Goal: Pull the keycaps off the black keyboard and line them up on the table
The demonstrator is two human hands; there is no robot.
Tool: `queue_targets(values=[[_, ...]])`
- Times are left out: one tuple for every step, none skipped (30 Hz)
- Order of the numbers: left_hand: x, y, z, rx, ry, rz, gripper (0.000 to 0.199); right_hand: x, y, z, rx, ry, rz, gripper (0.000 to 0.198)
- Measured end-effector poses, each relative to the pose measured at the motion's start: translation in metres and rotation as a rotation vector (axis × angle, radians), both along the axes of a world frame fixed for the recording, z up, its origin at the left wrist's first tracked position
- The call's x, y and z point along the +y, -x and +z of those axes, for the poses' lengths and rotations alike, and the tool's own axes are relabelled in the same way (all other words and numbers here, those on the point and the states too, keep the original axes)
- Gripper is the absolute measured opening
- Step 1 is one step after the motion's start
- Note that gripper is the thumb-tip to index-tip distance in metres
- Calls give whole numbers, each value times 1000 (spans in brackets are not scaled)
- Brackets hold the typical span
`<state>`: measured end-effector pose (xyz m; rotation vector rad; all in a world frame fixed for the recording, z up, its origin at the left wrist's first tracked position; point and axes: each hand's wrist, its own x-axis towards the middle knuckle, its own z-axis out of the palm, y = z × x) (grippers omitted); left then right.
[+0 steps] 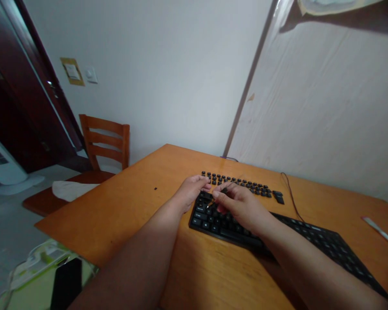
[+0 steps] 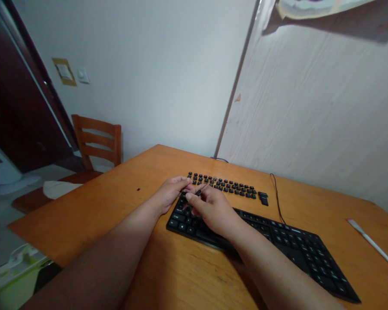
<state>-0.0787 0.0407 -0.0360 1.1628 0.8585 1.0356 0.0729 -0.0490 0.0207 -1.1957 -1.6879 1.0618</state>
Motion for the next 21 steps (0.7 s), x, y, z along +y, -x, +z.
queue_targets(values=[[0, 0, 0, -5, -1, 2, 24, 1, 2, -2, -22, -16, 6, 32], [0, 0, 1, -10, -3, 5, 24, 1, 5, -3, -43, -28, 8, 31], [0, 0, 1, -13, -6, 7, 23, 1, 6, -5, -61, -36, 8, 31], [0, 0, 1, -12, -11, 9, 23, 2, 7, -7, -76, -43, 6, 30], [0, -1, 1, -7, -16, 9, 23, 2, 8, -8, -89, -48, 6, 29], [0, -1, 1, -1, -20, 10, 23, 2, 9, -9, -102, -54, 4, 29], [0, -1, 1, 8, -25, 12, 23, 3, 9, -10, -119, -58, 3, 28], [0, -1, 2, 15, -31, 16, 23, 3, 9, -11, -137, -61, 1, 28], [0, -1, 2, 20, -36, 22, 23, 3, 9, -12, -156, -63, 0, 27], [0, -1, 2, 24, -40, 28, 22, 3, 9, -13, -172, -65, -3, 27], [0, -2, 1, 25, -44, 33, 22, 4, 9, -13, -183, -68, -4, 27], [0, -2, 1, 23, -48, 37, 21, 4, 9, -14, -187, -70, -2, 27], [0, -2, 1, 18, -49, 39, 21, 4, 9, -15, -187, -72, 3, 26], [0, -2, 1, 12, -48, 38, 21, 4, 9, -16, -187, -74, 9, 26], [0, -3, 1, 5, -48, 38, 21, 5, 10, -17, -188, -76, 14, 26], [0, -3, 2, -2, -48, 38, 20, 5, 10, -18, -192, -79, 18, 26], [-1, -3, 2, -7, -47, 39, 20, 5, 10, -19, -198, -83, 18, 25], [-1, -3, 2, -10, -46, 40, 19, 5, 10, -19, -205, -87, 15, 25], [-1, -4, 2, -12, -43, 42, 19, 5, 10, -20, -212, -91, 11, 26], [-2, -4, 3, -14, -38, 45, 19, 5, 10, -21, -217, -95, 7, 26], [-2, -4, 3, -17, -33, 47, 18, 5, 10, -22, -221, -96, 6, 26]])
